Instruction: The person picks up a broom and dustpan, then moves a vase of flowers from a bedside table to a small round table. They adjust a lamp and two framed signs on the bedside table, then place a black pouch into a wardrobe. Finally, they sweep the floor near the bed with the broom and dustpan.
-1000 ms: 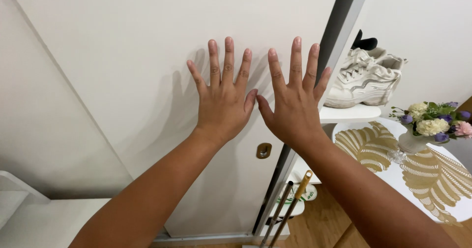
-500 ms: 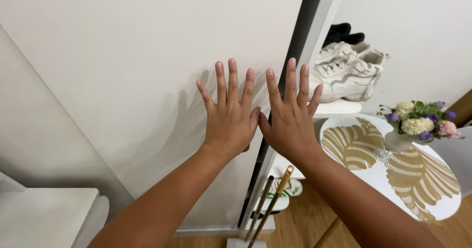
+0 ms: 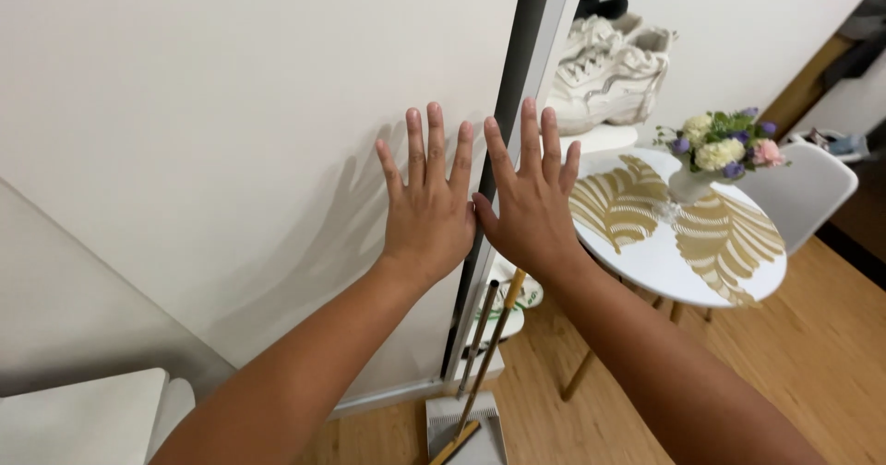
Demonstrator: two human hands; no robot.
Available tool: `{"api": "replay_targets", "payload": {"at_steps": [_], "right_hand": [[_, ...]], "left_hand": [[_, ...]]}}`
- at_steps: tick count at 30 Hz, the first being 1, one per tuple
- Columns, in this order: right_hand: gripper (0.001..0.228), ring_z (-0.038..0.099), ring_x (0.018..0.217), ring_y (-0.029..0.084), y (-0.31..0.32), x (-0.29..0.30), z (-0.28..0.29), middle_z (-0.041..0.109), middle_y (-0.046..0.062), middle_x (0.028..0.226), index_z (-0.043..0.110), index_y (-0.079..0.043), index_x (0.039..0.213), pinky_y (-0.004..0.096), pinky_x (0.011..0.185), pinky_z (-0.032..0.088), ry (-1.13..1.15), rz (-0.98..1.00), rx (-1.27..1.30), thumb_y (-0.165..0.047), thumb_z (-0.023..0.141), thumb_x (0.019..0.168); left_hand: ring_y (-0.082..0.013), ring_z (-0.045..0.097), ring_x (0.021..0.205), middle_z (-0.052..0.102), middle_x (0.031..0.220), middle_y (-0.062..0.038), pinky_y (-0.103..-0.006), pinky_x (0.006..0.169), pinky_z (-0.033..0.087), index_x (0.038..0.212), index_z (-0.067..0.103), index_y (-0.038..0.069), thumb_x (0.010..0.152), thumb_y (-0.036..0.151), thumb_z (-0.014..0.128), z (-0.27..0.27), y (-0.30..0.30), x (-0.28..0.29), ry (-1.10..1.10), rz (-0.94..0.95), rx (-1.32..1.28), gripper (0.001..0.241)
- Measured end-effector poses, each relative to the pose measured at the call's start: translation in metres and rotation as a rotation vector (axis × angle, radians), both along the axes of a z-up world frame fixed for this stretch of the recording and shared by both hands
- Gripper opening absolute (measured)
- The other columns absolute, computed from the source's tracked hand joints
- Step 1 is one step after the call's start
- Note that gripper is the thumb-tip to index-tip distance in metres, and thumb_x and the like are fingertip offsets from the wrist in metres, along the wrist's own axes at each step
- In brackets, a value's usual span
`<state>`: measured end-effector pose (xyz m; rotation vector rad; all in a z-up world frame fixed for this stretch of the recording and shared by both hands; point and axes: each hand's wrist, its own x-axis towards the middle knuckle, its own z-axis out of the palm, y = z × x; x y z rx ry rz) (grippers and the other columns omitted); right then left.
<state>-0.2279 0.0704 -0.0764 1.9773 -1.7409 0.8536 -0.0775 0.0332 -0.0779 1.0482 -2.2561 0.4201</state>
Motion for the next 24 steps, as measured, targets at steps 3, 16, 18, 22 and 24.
{"api": "replay_targets", "payload": {"at_steps": [3,16,18,22,24], "right_hand": [[0.098,-0.001,0.156,0.046,0.002,0.009,-0.018,0.003,0.027,0.168,0.025,-0.013,0.163,0.075,0.116,0.006,0.014,-0.026,-0.017,-0.029,0.08,0.084],[0.099,0.008,0.153,0.048,0.023,-0.011,-0.124,0.006,0.029,0.166,0.021,-0.013,0.162,0.071,0.115,0.016,-0.095,-0.11,0.196,-0.029,0.079,0.084],[0.099,0.013,0.154,0.048,0.023,-0.021,-0.143,0.007,0.03,0.167,0.02,-0.013,0.163,0.069,0.116,0.021,-0.077,-0.08,0.158,-0.026,0.078,0.084],[0.1,0.018,0.153,0.048,0.027,-0.032,-0.169,0.009,0.029,0.167,0.02,-0.013,0.163,0.067,0.116,0.023,-0.121,-0.089,0.191,-0.025,0.079,0.083],[0.098,0.018,0.153,0.05,0.027,-0.039,-0.185,0.009,0.03,0.167,0.021,-0.011,0.164,0.065,0.117,0.023,-0.107,-0.057,0.165,-0.023,0.078,0.085]], "left_hand": [[-0.0488,-0.003,0.156,0.003,0.168,-0.032,-0.0755,0.119,0.0,0.164,0.021,0.003,0.093,0.02,0.064,-0.016,-0.001,0.007,-0.014,-0.034,-0.014,0.085],[-0.0489,-0.003,0.155,-0.002,0.167,-0.029,-0.0697,0.122,0.004,0.162,0.017,0.004,0.085,0.031,0.078,-0.104,0.001,-0.004,-0.021,-0.09,0.246,0.102],[-0.0473,-0.001,0.156,0.0,0.168,-0.027,-0.0663,0.124,0.006,0.164,0.017,0.004,0.086,0.033,0.078,-0.121,-0.002,-0.01,-0.022,-0.069,0.193,0.103],[-0.048,-0.001,0.155,0.001,0.168,-0.025,-0.0658,0.124,0.007,0.163,0.017,0.006,0.086,0.034,0.077,-0.143,0.002,-0.027,0.022,-0.084,0.267,0.102],[-0.0471,0.001,0.155,0.003,0.169,-0.023,-0.0653,0.123,0.008,0.163,0.02,0.011,0.091,0.035,0.075,-0.155,0.005,-0.035,0.028,-0.134,0.257,0.094]]}}
